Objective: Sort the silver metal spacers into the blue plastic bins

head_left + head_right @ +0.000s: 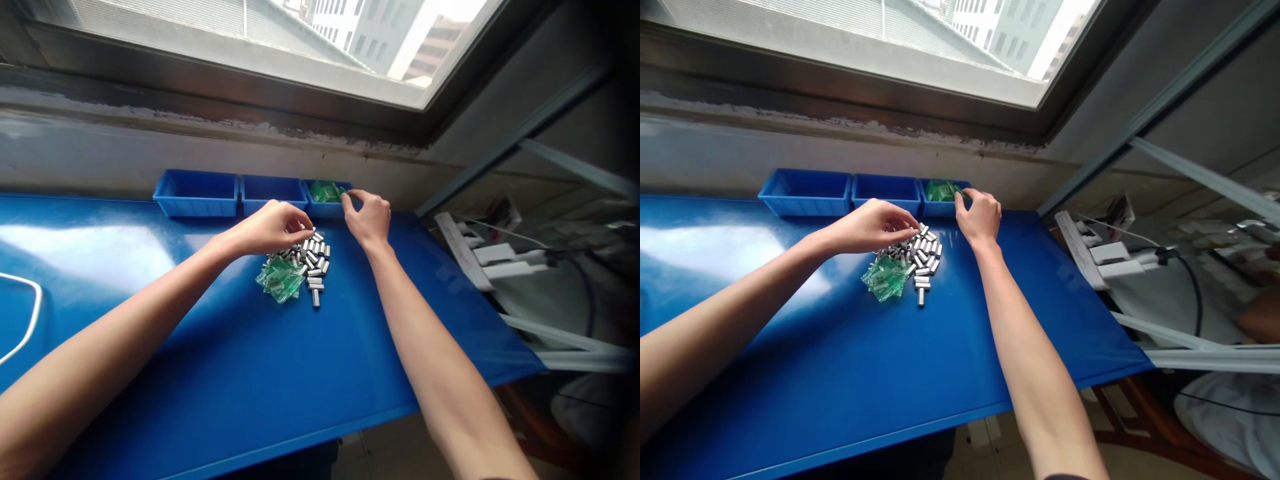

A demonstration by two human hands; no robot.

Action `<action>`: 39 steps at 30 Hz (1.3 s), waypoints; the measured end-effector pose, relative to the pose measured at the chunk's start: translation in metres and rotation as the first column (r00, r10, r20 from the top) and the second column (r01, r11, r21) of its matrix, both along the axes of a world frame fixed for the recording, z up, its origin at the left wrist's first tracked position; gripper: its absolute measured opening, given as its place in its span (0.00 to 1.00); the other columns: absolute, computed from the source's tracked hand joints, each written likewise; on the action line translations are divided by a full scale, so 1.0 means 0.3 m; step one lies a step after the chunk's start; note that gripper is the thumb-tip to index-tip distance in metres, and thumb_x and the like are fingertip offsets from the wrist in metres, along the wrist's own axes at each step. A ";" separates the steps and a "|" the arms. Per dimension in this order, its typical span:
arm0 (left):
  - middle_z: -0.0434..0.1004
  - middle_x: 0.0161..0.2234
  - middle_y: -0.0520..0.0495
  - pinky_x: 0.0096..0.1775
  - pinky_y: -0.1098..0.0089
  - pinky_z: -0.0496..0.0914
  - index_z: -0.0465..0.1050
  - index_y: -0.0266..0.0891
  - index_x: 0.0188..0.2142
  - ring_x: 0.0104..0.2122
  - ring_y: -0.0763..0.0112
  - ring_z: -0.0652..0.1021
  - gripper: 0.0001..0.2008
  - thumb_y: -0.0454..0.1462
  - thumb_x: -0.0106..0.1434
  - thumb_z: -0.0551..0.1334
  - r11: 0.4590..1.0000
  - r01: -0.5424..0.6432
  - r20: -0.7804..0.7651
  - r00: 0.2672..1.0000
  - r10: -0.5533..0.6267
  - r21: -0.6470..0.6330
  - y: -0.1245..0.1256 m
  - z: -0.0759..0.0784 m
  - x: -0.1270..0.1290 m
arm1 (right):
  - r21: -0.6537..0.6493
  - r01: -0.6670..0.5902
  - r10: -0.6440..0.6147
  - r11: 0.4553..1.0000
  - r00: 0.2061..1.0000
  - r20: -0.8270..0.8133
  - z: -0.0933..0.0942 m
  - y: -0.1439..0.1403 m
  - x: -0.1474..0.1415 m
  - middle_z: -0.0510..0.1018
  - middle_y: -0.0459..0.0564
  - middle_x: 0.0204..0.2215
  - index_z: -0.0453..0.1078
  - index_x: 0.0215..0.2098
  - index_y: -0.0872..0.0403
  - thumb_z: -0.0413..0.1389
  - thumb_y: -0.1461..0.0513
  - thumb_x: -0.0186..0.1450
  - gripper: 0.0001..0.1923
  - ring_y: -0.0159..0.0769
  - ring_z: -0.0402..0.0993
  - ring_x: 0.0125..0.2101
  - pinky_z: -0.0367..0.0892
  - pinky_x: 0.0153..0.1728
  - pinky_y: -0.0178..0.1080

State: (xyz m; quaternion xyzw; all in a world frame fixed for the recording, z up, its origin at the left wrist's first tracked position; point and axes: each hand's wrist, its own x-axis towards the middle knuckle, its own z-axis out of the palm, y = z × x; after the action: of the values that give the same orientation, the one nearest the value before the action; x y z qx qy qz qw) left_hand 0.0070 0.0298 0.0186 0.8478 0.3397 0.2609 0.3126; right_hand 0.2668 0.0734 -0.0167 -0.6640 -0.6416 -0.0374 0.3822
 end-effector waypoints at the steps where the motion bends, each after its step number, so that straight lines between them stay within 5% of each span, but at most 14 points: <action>1: 0.88 0.40 0.41 0.39 0.70 0.75 0.86 0.35 0.45 0.38 0.63 0.85 0.15 0.43 0.67 0.65 1.000 0.029 -0.010 1.000 -0.029 0.005 0.002 0.005 -0.004 | -0.021 -0.041 0.041 0.999 0.999 0.011 -0.004 0.003 0.001 0.86 0.60 0.52 0.83 0.52 0.53 0.58 0.50 0.69 0.21 0.58 0.81 0.56 0.71 0.62 0.57; 6: 0.88 0.40 0.41 0.39 0.70 0.75 0.86 0.36 0.44 0.39 0.63 0.85 0.15 0.43 0.66 0.65 0.994 0.106 -0.088 0.990 -0.106 -0.008 0.001 0.034 -0.024 | -0.129 -0.124 0.134 0.984 0.988 0.079 -0.012 0.011 0.007 0.82 0.60 0.58 0.78 0.61 0.54 0.58 0.50 0.70 0.27 0.58 0.77 0.62 0.67 0.66 0.58; 10: 0.86 0.34 0.45 0.36 0.72 0.70 0.85 0.37 0.40 0.34 0.67 0.83 0.15 0.45 0.65 0.66 0.987 0.148 -0.247 0.956 -0.160 -0.064 -0.008 0.077 -0.049 | 0.049 -0.131 0.122 0.990 0.980 0.154 -0.015 -0.030 -0.030 0.80 0.59 0.62 0.79 0.58 0.54 0.58 0.56 0.70 0.21 0.57 0.71 0.66 0.64 0.67 0.60; 15: 0.86 0.38 0.48 0.37 0.72 0.68 0.84 0.41 0.44 0.34 0.67 0.81 0.24 0.52 0.53 0.75 0.968 0.206 -0.481 0.841 -0.249 -0.140 -0.012 0.116 -0.079 | 0.283 -0.170 0.164 0.944 0.985 0.046 -0.006 -0.135 -0.127 0.87 0.55 0.46 0.81 0.44 0.50 0.54 0.57 0.73 0.12 0.50 0.81 0.51 0.74 0.58 0.53; 18: 0.85 0.42 0.47 0.36 0.72 0.67 0.82 0.43 0.50 0.36 0.65 0.80 0.33 0.52 0.45 0.79 0.968 0.193 -0.573 0.781 -0.249 -0.157 -0.013 0.110 -0.077 | 0.290 -0.224 0.252 0.930 0.966 -0.062 -0.010 -0.178 -0.179 0.87 0.52 0.43 0.80 0.45 0.49 0.53 0.55 0.74 0.13 0.47 0.83 0.47 0.78 0.50 0.49; 23: 0.85 0.45 0.46 0.37 0.72 0.68 0.83 0.44 0.51 0.37 0.64 0.80 0.34 0.48 0.44 0.79 0.974 0.186 -0.619 0.752 -0.225 -0.129 -0.007 0.087 -0.063 | 0.236 -0.340 0.383 0.910 0.908 -0.171 -0.039 -0.196 -0.210 0.87 0.51 0.40 0.80 0.43 0.50 0.55 0.54 0.74 0.13 0.45 0.85 0.44 0.78 0.45 0.45; 28: 0.86 0.42 0.47 0.41 0.72 0.68 0.86 0.43 0.42 0.39 0.64 0.80 0.21 0.47 0.48 0.77 0.963 0.255 -0.541 0.800 -0.260 -0.086 0.012 0.094 -0.073 | 0.235 -0.372 0.428 0.898 0.861 -0.274 -0.042 -0.198 -0.208 0.87 0.50 0.39 0.81 0.41 0.50 0.58 0.53 0.72 0.12 0.44 0.86 0.41 0.79 0.43 0.44; 33: 0.85 0.36 0.49 0.40 0.72 0.70 0.86 0.42 0.37 0.38 0.65 0.82 0.13 0.47 0.59 0.71 0.938 0.300 -0.263 0.904 -0.338 -0.176 0.015 0.128 -0.098 | 0.179 -0.462 0.489 0.869 0.741 -0.459 -0.034 -0.203 -0.213 0.86 0.48 0.32 0.81 0.40 0.50 0.63 0.48 0.69 0.15 0.40 0.83 0.31 0.79 0.37 0.43; 39: 0.82 0.30 0.47 0.35 0.70 0.73 0.85 0.36 0.36 0.32 0.66 0.82 0.13 0.44 0.59 0.73 0.985 0.065 0.050 0.997 -0.057 -0.162 0.014 0.118 -0.093 | 0.072 -0.587 0.449 0.806 0.528 -0.721 -0.015 -0.203 -0.203 0.83 0.47 0.28 0.80 0.36 0.50 0.59 0.35 0.66 0.29 0.41 0.83 0.29 0.79 0.31 0.42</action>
State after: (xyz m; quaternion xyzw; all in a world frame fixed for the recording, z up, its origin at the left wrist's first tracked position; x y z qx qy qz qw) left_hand -0.0208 0.0340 0.0539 0.8232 0.3265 0.2418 0.3966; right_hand 0.2058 0.0127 -0.0211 -0.4350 -0.6123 0.3940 0.5298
